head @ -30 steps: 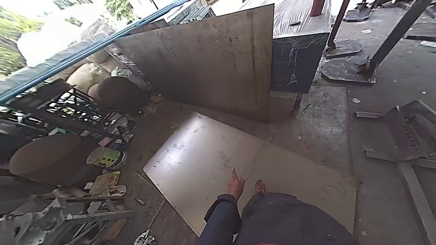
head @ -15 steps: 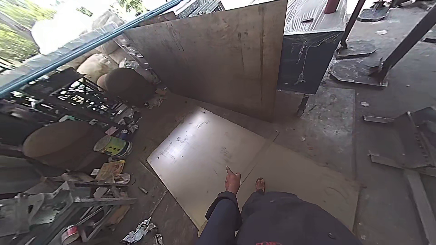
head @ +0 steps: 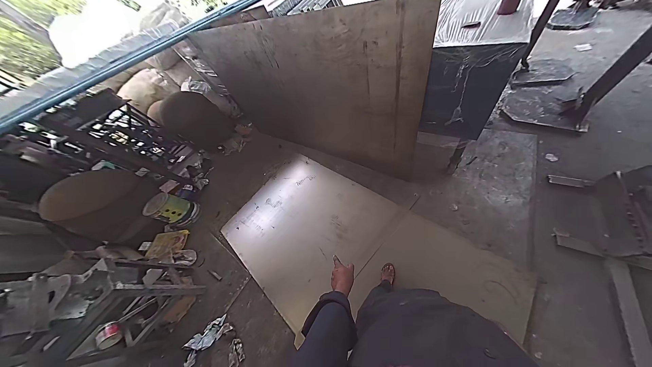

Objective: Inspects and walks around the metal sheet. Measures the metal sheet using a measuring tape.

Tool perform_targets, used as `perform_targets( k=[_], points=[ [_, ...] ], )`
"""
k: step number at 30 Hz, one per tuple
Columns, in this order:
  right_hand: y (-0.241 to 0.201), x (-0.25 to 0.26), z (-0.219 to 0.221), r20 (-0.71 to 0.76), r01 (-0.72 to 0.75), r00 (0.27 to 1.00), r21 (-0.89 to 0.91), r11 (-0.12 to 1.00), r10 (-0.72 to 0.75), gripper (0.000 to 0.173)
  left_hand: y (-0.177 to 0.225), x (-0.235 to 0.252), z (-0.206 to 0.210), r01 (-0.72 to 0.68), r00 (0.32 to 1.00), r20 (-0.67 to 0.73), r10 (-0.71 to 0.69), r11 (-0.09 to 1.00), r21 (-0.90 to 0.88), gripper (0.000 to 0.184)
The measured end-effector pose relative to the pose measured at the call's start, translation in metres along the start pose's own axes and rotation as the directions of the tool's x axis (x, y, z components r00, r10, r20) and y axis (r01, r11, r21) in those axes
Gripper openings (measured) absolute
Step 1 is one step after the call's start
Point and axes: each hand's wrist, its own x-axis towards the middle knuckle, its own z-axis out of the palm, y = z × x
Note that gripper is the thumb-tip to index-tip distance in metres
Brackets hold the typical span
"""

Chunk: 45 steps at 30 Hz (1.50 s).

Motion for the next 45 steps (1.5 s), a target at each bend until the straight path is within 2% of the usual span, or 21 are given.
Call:
perform_targets(
  k=[1, 2, 3, 4, 5, 6, 8, 10, 11, 13, 15, 17, 21, 22, 23, 25, 29, 31, 36, 42, 45],
  points=[
    [0.029, 0.009, 0.028, -0.351, 0.325, 0.877, -0.066, 0.943, -0.327, 0.048, -0.002, 0.001, 0.000, -0.003, 1.000, 0.003, 0.003, 1.000, -0.008, 0.082],
    [-0.009, -0.006, 0.002, -0.082, 0.018, 0.996, -0.036, 0.999, -0.021, 0.047, -0.004, 0.002, 0.000, -0.008, 1.000, 0.007, 0.008, 1.000, -0.018, 0.081],
    [-0.050, -0.003, -0.021, 0.209, -0.383, 0.901, -0.029, 0.923, 0.380, 0.053, -0.006, 0.003, 0.001, -0.015, 1.000, 0.009, 0.015, 0.999, -0.034, 0.079],
    [-0.021, 0.004, 0.004, -0.003, -0.294, 0.956, 0.084, 0.952, 0.295, 0.047, -0.008, 0.004, 0.002, -0.023, 1.000, 0.009, 0.024, 0.998, -0.050, 0.077],
    [0.014, 0.026, 0.017, -0.001, -0.244, 0.970, 0.033, 0.969, 0.244, 0.048, -0.008, 0.005, 0.003, -0.030, 0.999, 0.013, 0.031, 0.998, -0.060, 0.076],
    [0.062, 0.054, 0.044, -0.141, -0.158, 0.977, 0.007, 0.987, 0.157, 0.043, -0.008, 0.005, 0.003, -0.035, 0.999, 0.018, 0.037, 0.997, -0.066, 0.075],
    [0.108, 0.086, 0.061, -0.105, -0.179, 0.979, -0.033, 0.983, 0.174, 0.040, -0.006, 0.006, 0.004, -0.044, 0.998, 0.040, 0.046, 0.997, -0.065, 0.074],
    [0.095, 0.077, 0.056, -0.083, -0.216, 0.973, -0.020, 0.976, 0.214, 0.038, -0.005, 0.005, 0.005, -0.057, 0.997, 0.056, 0.060, 0.997, -0.054, 0.071],
    [0.072, 0.063, 0.046, -0.072, -0.234, 0.970, -0.002, 0.972, 0.233, 0.043, -0.005, 0.006, 0.006, -0.070, 0.995, 0.061, 0.073, 0.996, -0.051, 0.068],
    [0.015, 0.033, 0.015, 0.074, -0.325, 0.944, 0.044, 0.945, 0.321, 0.052, -0.005, 0.008, 0.008, -0.101, 0.992, 0.066, 0.104, 0.993, -0.054, 0.063],
    [0.024, 0.030, 0.019, 0.061, -0.289, 0.956, 0.055, 0.956, 0.286, 0.057, -0.006, 0.012, 0.011, -0.131, 0.988, 0.080, 0.135, 0.990, -0.058, 0.060],
    [0.067, 0.038, 0.048, -0.148, -0.134, 0.979, 0.041, 0.990, 0.139, 0.061, -0.006, 0.018, 0.016, -0.136, 0.983, 0.116, 0.142, 0.989, -0.060, 0.055],
    [0.030, 0.024, 0.026, 0.035, -0.397, 0.918, 0.116, 0.910, 0.396, 0.054, -0.004, 0.023, 0.024, -0.126, 0.969, 0.209, 0.132, 0.991, -0.039, 0.051],
    [0.040, 0.024, 0.031, -0.022, -0.362, 0.929, 0.162, 0.918, 0.370, 0.054, -0.003, 0.022, 0.025, -0.132, 0.962, 0.240, 0.133, 0.991, -0.021, 0.051],
    [0.067, 0.034, 0.055, -0.271, -0.258, 0.909, 0.226, 0.939, 0.315, 0.055, -0.002, 0.020, 0.028, -0.146, 0.953, 0.271, 0.138, 0.989, 0.009, 0.051],
    [0.086, 0.048, 0.056, -0.251, -0.281, 0.879, 0.412, 0.867, 0.404, 0.061, -0.002, 0.015, 0.036, -0.185, 0.927, 0.343, 0.152, 0.981, 0.063, 0.051],
    [0.065, 0.059, 0.036, -0.196, -0.310, 0.790, 0.690, 0.654, 0.581, 0.064, -0.004, -0.002, 0.052, -0.302, 0.848, 0.503, 0.166, 0.932, 0.202, 0.059],
    [0.058, 0.060, 0.032, -0.186, -0.293, 0.791, 0.722, 0.627, 0.583, 0.062, -0.003, -0.011, 0.058, -0.359, 0.817, 0.555, 0.158, 0.892, 0.274, 0.058],
    [0.049, 0.061, 0.044, -0.199, -0.308, 0.770, 0.716, 0.626, 0.606, 0.050, 0.024, 0.004, 0.052, -0.408, 0.824, 0.531, 0.199, 0.858, 0.312, 0.047],
    [0.013, 0.056, 0.075, -0.107, -0.246, 0.656, 0.906, 0.346, 0.747, 0.044, 0.063, 0.053, 0.029, -0.534, 0.775, 0.605, 0.185, 0.704, 0.469, 0.048],
    [-0.005, 0.056, 0.093, -0.015, -0.255, 0.639, 0.939, 0.230, 0.769, 0.044, 0.088, 0.084, 0.015, -0.623, 0.724, 0.654, 0.219, 0.614, 0.485, 0.042]
  ],
)
